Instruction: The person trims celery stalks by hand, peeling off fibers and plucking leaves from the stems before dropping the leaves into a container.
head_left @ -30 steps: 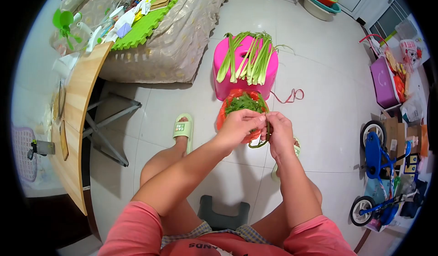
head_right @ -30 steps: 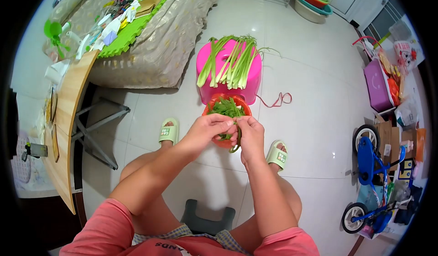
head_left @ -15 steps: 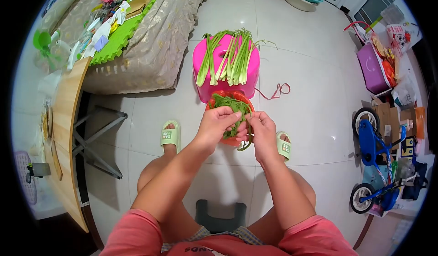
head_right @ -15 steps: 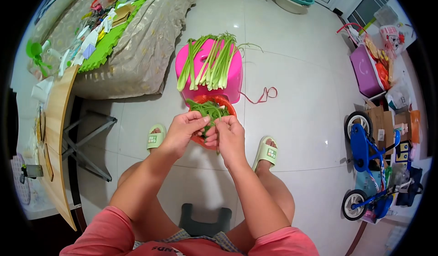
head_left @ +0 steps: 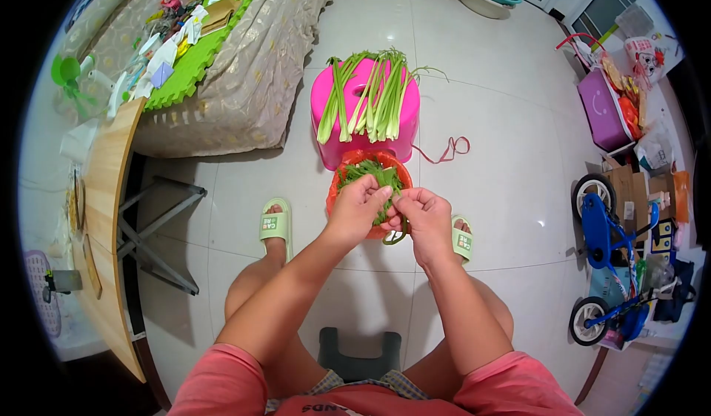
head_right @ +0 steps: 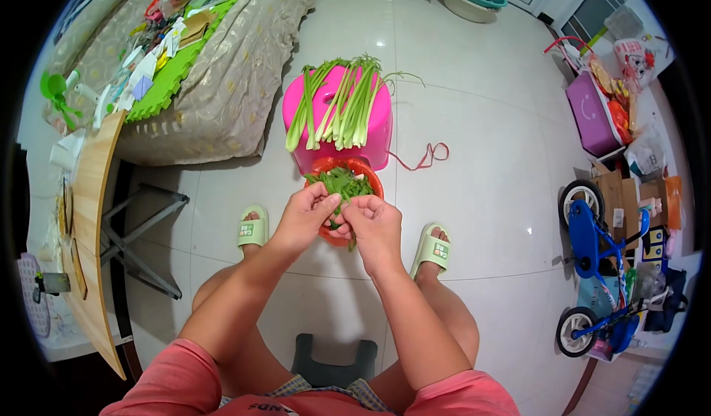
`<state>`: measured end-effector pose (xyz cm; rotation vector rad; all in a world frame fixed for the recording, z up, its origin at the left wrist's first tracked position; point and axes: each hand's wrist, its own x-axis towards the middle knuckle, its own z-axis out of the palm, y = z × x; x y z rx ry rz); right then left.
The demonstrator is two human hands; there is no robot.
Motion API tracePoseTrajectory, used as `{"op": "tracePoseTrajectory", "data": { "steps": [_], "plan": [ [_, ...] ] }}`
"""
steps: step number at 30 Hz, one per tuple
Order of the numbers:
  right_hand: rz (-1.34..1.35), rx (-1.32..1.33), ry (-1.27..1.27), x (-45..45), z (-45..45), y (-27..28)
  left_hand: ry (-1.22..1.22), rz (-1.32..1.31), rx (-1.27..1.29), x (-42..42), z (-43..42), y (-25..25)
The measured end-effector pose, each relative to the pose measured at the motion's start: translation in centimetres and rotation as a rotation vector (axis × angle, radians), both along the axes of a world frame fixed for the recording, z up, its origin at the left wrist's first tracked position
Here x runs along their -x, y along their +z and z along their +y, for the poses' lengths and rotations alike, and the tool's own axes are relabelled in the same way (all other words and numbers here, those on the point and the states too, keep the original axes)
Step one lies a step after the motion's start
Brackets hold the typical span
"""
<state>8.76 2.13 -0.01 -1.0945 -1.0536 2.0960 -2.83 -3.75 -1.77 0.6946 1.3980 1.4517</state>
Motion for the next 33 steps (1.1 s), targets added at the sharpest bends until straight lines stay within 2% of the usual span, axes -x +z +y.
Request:
{"op": "tracePoseTrajectory", "data": {
  "steps": [2, 6, 8, 9, 11, 15, 17, 21, 23, 24, 26, 27, 29, 33],
  "plan": [
    [-0.001, 0.0, 0.026, 0.0, 0.0, 0.3, -0.004, -0.088, 0.018, -0.1, 0.0, 0.3],
    [-0.021, -0.022, 0.059, -0.1, 0.1, 0.2, -0.04, -0.006, 0.042, 0.1, 0.0, -0.1],
    [0.026, 0.014, 0.051, -0.1, 0.2, 0.3, -0.089, -0.388, 0.053, 0.0, -0.3, 0.9],
    [0.026, 0.013, 0.05, -0.1, 0.2, 0.3, -0.089, -0.388, 0.053, 0.1, -0.5, 0.6],
    [0.112, 0.058, 0.039, -0.1, 0.3, -0.1, -0.166, -0.746, -0.012, 0.4, -0.6, 0.0],
    [0.161, 0.118, 0.082, -0.4, 0.8, -0.1, -0.185, -0.853, -0.017, 0.4, -0.7, 0.6],
    [0.285, 0.219, 0.073, -0.6, 1.0, 0.2, -0.134, -0.964, -0.034, 0.3, -0.7, 1.1],
    [0.218, 0.189, 0.104, -0.3, 0.9, 0.3, -0.139, -0.84, 0.039, 0.9, -1.0, 1.1],
    [0.179, 0.148, 0.118, -0.1, 0.8, 0.1, -0.014, -0.314, 0.124, 1.2, -1.2, 0.7],
    [0.179, 0.148, 0.118, -0.1, 0.7, 0.1, -0.014, -0.314, 0.124, 1.2, -1.2, 0.6],
    [0.159, 0.127, 0.109, -0.1, 0.7, 0.1, 0.131, -0.15, 0.109, 1.1, -1.1, 0.4],
    [0.159, 0.127, 0.109, 0.0, 0.7, 0.1, 0.131, -0.15, 0.109, 1.2, -1.1, 0.3],
    [0.118, 0.105, 0.091, 0.0, 0.6, 0.2, 0.143, 0.037, 0.149, 1.3, -1.2, 0.1],
    [0.092, 0.094, 0.083, 0.0, 0.5, -0.2, 0.211, -0.09, 0.068, 0.9, -1.0, 0.4]
  ]
}}
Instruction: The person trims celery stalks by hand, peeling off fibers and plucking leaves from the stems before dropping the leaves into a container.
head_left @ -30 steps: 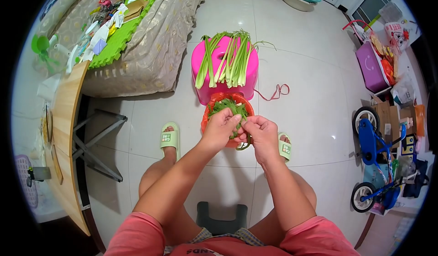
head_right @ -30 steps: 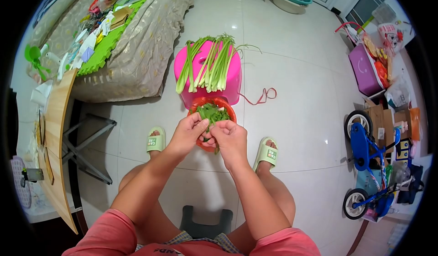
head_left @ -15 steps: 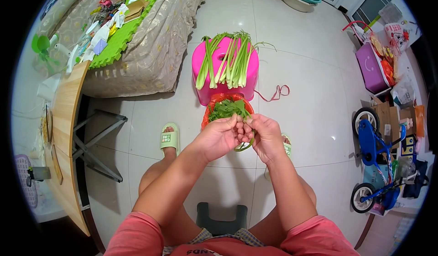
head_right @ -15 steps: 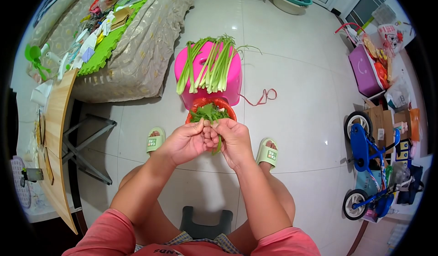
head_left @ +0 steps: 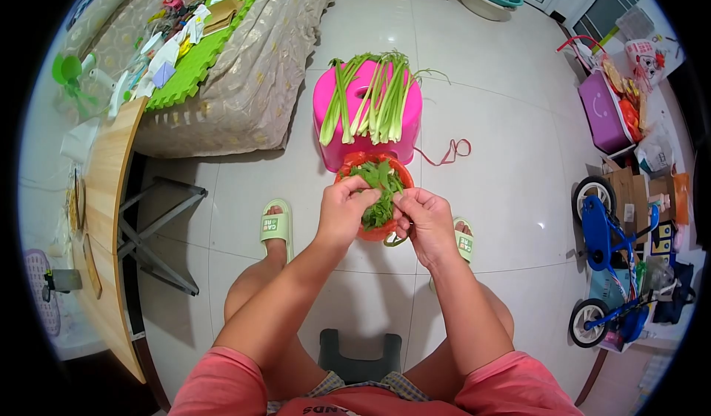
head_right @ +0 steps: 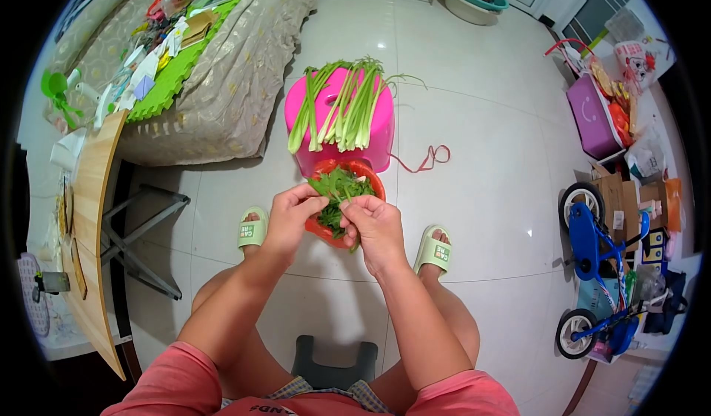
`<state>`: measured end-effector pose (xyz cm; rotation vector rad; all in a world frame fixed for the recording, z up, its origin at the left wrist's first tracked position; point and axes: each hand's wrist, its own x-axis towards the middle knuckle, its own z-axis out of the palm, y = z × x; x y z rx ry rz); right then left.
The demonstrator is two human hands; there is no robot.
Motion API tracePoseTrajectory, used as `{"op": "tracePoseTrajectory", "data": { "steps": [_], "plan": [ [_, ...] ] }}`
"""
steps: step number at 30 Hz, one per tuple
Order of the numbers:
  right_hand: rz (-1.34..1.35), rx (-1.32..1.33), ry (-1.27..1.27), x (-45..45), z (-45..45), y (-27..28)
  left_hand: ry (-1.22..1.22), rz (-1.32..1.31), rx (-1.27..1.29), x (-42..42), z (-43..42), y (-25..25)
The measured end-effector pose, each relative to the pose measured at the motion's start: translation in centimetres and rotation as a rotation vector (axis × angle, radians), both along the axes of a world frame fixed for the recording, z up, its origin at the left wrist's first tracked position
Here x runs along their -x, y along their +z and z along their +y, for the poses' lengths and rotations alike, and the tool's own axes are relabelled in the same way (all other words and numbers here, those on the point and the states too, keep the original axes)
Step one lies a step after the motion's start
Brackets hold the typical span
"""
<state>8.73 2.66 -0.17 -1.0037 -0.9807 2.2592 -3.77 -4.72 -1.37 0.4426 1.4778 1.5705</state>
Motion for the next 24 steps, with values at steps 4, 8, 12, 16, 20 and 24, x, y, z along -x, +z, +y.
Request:
{"op": "tracePoseTrajectory", "data": {
  "steps": [4, 8, 12, 16, 20, 24],
  "plan": [
    [-0.079, -0.023, 0.02, 0.2, -0.1, -0.1, -0.117, -0.101, 0.042, -0.2, -0.1, 0.8],
    [-0.176, -0.047, 0.031, 0.2, -0.3, -0.1, -0.158, 0.164, 0.113, -0.6, 0.0, -0.8],
    [-0.165, -0.043, 0.003, 0.3, -0.4, 0.1, -0.151, -0.076, -0.01, -0.9, 0.0, -0.3],
    [-0.09, 0.056, 0.033, -0.1, -0.2, 0.9, -0.248, -0.572, -0.052, 0.0, -0.4, -0.2],
    [-0.018, 0.152, -0.001, -0.6, 0.5, 0.2, -0.249, -0.179, 0.109, 1.0, -0.4, -0.9],
    [-0.027, 0.181, -0.039, -0.6, 0.4, 0.8, -0.267, 0.903, 0.355, 1.5, -0.4, -1.0]
  ]
}}
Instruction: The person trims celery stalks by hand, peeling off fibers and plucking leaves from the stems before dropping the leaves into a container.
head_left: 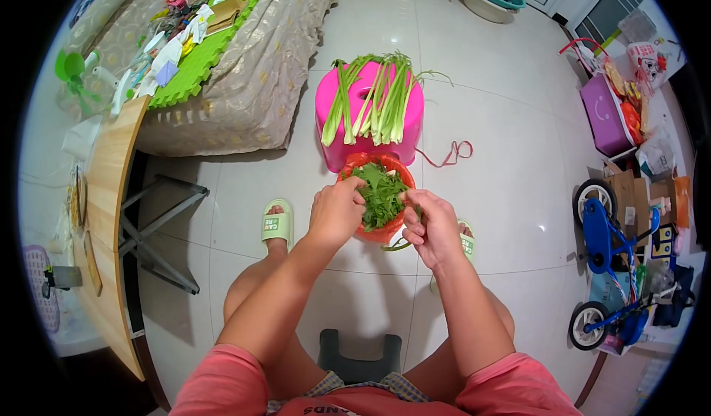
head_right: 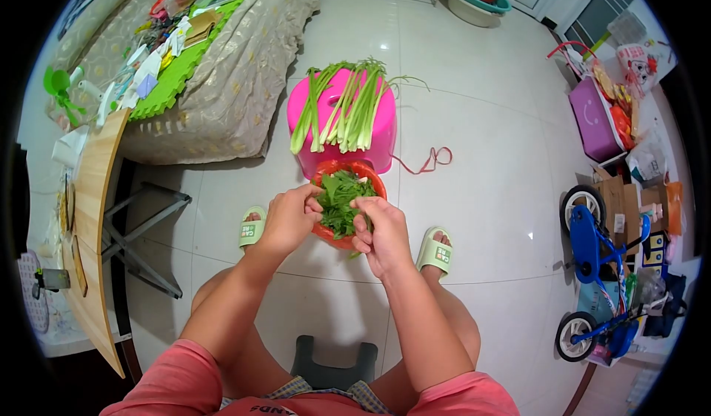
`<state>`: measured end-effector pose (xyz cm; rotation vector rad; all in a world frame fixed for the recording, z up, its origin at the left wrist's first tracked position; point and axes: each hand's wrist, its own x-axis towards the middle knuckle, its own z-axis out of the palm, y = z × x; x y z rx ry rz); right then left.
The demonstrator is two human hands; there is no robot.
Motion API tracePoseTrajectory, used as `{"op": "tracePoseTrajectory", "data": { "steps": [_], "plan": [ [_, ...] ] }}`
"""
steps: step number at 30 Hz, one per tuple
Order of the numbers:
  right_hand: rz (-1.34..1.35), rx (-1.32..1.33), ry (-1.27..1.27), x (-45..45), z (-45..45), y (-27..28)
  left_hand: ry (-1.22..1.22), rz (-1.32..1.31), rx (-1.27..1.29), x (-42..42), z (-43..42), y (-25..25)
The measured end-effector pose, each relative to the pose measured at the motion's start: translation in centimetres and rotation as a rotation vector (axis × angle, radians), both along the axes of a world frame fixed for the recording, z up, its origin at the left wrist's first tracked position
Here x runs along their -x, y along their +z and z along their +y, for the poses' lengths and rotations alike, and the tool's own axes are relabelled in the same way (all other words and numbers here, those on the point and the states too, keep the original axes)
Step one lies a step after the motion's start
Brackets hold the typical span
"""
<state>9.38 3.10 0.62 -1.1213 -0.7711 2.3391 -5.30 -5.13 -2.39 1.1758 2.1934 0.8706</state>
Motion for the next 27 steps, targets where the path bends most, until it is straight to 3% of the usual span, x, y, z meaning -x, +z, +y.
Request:
{"op": "tracePoseTrajectory", "data": {
  "steps": [6, 8, 9, 11, 14, 19, 21, 23, 25, 27],
  "plan": [
    [0.034, -0.091, -0.014, -0.1, -0.2, -0.9, -0.074, 0.183, 0.017, -0.2, 0.1, -0.6],
    [-0.021, -0.156, 0.008, 0.0, -0.3, -1.0, -0.042, -0.106, 0.104, -0.3, 0.7, 0.8],
    [-0.021, -0.155, 0.007, 0.0, -0.3, -1.0, -0.043, -0.106, 0.104, -0.4, 0.9, 0.6],
    [-0.088, -0.172, 0.118, 0.2, -0.5, -0.9, 0.065, -0.84, -0.116, -0.6, 1.3, 0.0],
    [-0.088, -0.167, 0.225, 0.3, -0.8, -0.9, 0.104, -0.954, -0.218, -0.6, 1.2, 0.4],
    [-0.092, -0.136, 0.427, 0.0, -0.7, -0.8, 0.122, -1.183, -0.174, -0.1, 0.7, 0.7],
    [0.107, -0.032, 0.484, -0.2, -0.6, -0.7, 0.093, -1.279, -0.185, 0.0, 0.5, 1.1],
    [0.142, 0.005, 0.485, -0.4, -0.4, 0.6, 0.031, -1.462, -0.199, 0.1, 0.3, 1.3],
    [0.177, 0.043, 0.487, -0.3, -0.4, 0.8, 0.036, -1.464, -0.228, 0.2, 0.3, 1.1],
    [0.146, -0.103, 0.347, 0.0, -0.4, 0.0, 0.043, -1.466, -0.258, 0.2, 0.3, 1.0]
  ]
}}
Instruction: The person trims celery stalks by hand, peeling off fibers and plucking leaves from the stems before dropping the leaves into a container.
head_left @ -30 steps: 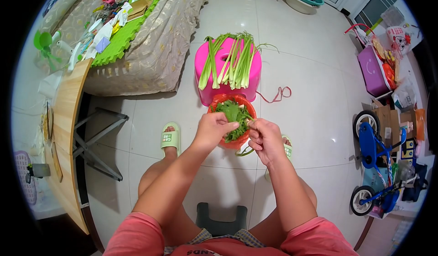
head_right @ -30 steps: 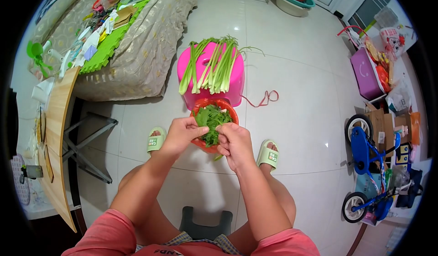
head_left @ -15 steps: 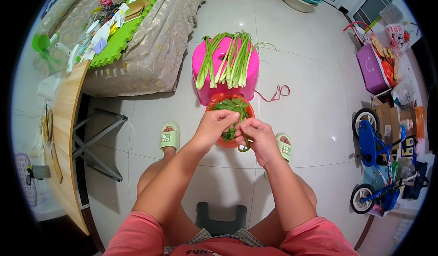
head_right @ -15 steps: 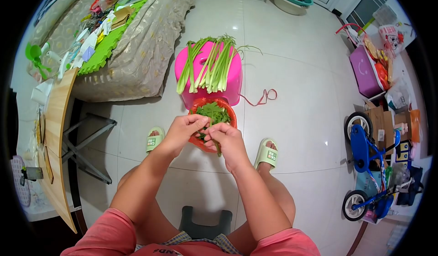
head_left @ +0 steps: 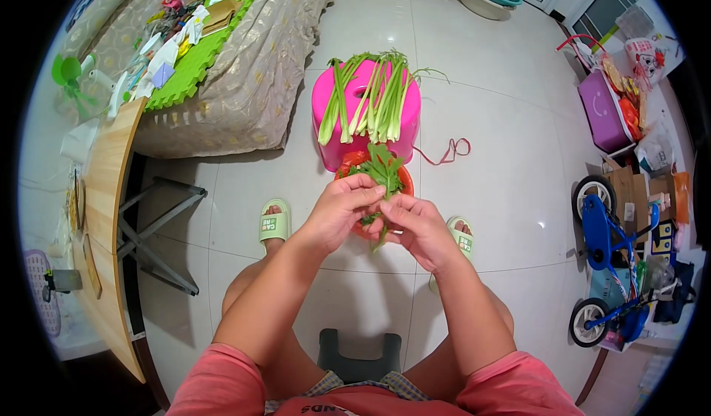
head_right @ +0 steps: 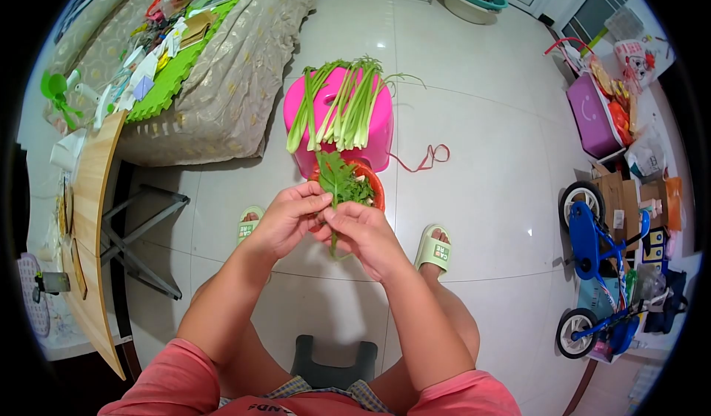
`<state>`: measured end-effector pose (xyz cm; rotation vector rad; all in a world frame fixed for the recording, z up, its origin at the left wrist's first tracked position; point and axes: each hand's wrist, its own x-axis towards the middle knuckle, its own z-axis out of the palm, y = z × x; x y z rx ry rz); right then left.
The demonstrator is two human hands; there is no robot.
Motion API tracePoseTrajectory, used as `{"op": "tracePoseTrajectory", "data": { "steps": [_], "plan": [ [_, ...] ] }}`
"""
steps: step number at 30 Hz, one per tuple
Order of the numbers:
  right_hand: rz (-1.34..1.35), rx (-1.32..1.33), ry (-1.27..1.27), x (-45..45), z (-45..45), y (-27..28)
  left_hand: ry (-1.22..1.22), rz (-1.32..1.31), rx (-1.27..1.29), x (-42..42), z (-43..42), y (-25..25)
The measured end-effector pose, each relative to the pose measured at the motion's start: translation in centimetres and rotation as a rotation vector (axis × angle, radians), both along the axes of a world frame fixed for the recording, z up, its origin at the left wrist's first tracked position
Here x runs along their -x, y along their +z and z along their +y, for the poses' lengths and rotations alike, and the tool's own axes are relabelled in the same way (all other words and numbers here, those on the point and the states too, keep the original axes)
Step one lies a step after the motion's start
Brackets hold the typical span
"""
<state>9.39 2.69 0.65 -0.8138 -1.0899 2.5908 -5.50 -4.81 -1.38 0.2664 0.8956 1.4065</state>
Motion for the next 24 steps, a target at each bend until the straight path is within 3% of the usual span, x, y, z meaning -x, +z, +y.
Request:
{"op": "tracePoseTrajectory", "data": {
  "steps": [2, 16, 20, 24],
  "plan": [
    [-0.05, -0.055, -0.073, 0.3, -0.1, -0.4, 0.035, 0.143, 0.021, -0.3, 0.1, -0.1],
    [-0.218, -0.266, -0.294, 0.8, -0.6, -0.4, 0.118, 0.109, 0.052, -1.3, 0.4, 0.6],
    [-0.218, -0.309, -0.292, 0.7, -0.4, -0.8, 0.146, 0.283, 0.057, -1.2, 0.3, 0.2],
    [-0.226, -0.357, -0.263, 0.8, -0.4, -1.1, 0.149, 0.291, 0.072, -1.2, 0.3, 0.7]
  ]
}}
